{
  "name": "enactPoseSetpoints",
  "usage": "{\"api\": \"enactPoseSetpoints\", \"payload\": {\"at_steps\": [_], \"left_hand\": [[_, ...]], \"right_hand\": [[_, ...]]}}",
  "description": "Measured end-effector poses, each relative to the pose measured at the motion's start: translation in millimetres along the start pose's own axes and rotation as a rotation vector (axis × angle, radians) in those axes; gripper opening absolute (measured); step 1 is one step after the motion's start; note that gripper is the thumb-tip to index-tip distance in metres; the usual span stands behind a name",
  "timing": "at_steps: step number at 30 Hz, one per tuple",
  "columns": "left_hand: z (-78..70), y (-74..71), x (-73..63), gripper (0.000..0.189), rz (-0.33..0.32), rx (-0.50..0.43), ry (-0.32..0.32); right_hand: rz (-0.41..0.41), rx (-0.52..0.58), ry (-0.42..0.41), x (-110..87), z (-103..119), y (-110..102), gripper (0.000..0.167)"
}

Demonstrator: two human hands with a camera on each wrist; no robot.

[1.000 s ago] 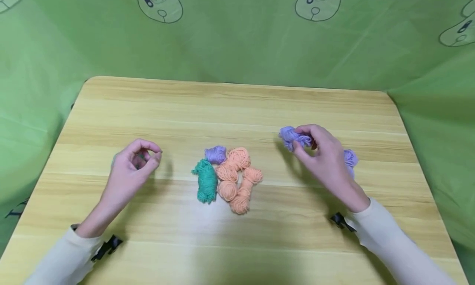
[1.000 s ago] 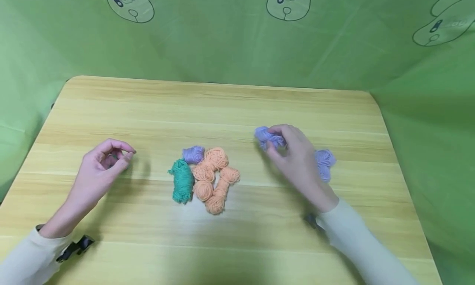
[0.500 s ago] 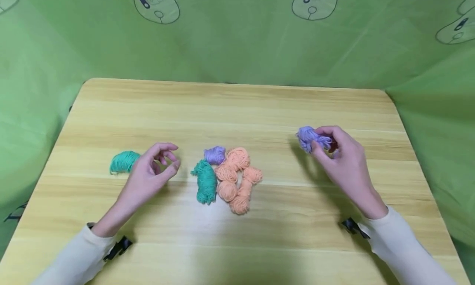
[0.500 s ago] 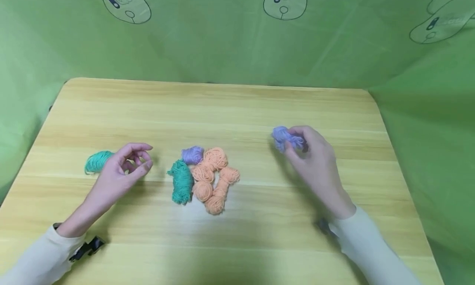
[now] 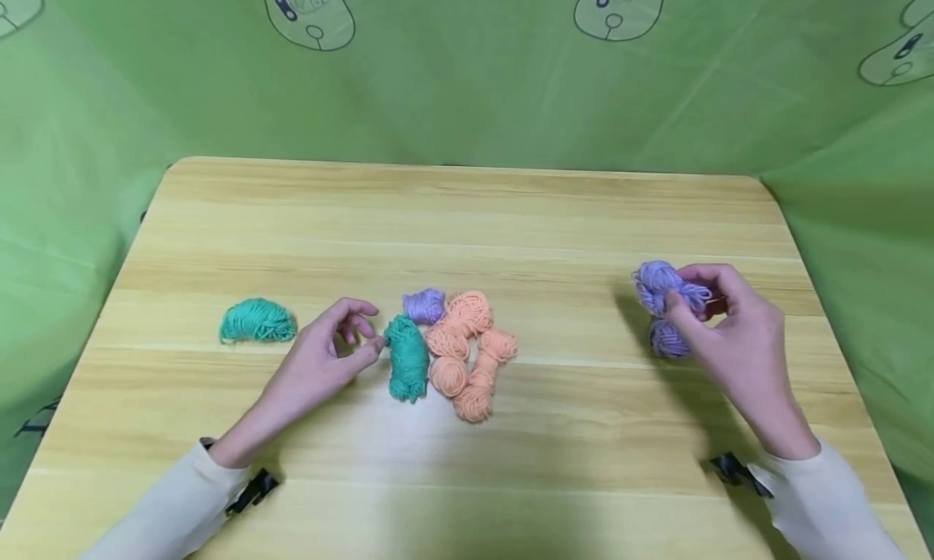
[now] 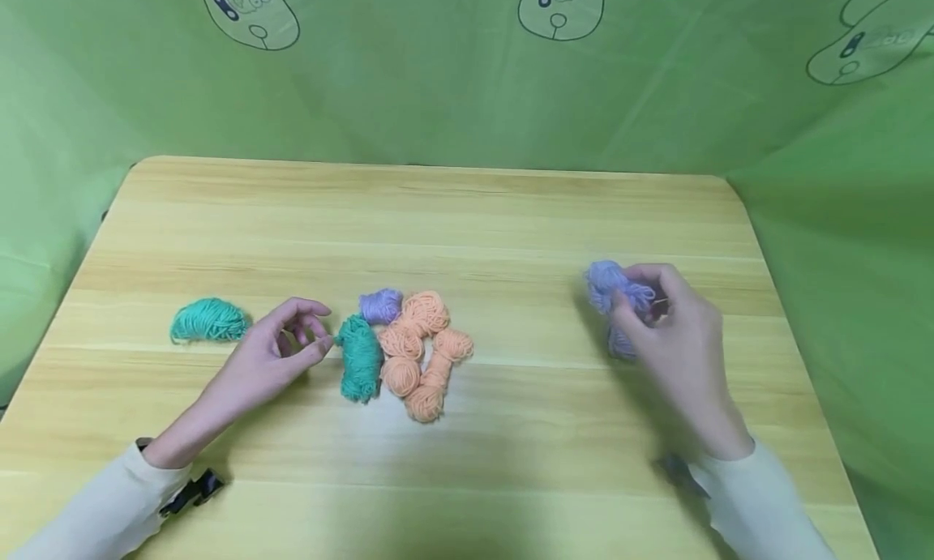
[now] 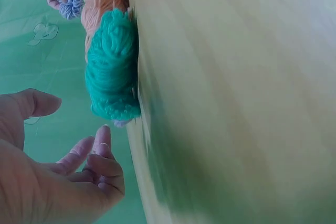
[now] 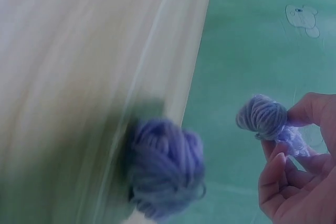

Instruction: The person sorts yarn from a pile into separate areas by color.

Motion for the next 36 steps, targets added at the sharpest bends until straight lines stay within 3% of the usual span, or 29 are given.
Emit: {"api": "enactPoseSetpoints", "payload": {"at_steps": [9, 18, 24, 30, 36], "left_hand": [[2.9, 8.6, 0.0, 0.049, 0.017, 0.03, -0.033], [4.4, 14.4, -3.2, 0.054, 0.031, 0.077, -0.008], [3.9, 16.2, -2.8, 0.057, 0.027, 0.097, -0.017], [3.1, 17.0, -3.7, 0.063, 0.048, 0.107, -0.058], [2.3, 20.4, -1.6, 0.066, 0.065, 0.114, -0.05]], "right_hand": [[-0.003, -0.036, 0.111, -15.1, -20, -16, 0.027], [-0.01, -0.029, 0.21, -26.5, -43, -25, 0.031], [-0.008, -0.043, 0.276, -31.2, -53, -32, 0.022], [0.027, -0.048, 0.332, -35.2, -59, -36, 0.02], [0.111, -0.123, 0.368, -39.5, -66, -37, 0.025]]}}
Point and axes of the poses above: each hand's wrist, its own x-axis towards the middle knuckle, its own y-axis out of the palm, z = x × y, the point moved 1 cm from there along x, towards the middle knuckle, and after that the axes turned 4 degrees about -x, right-handed, at the moved point
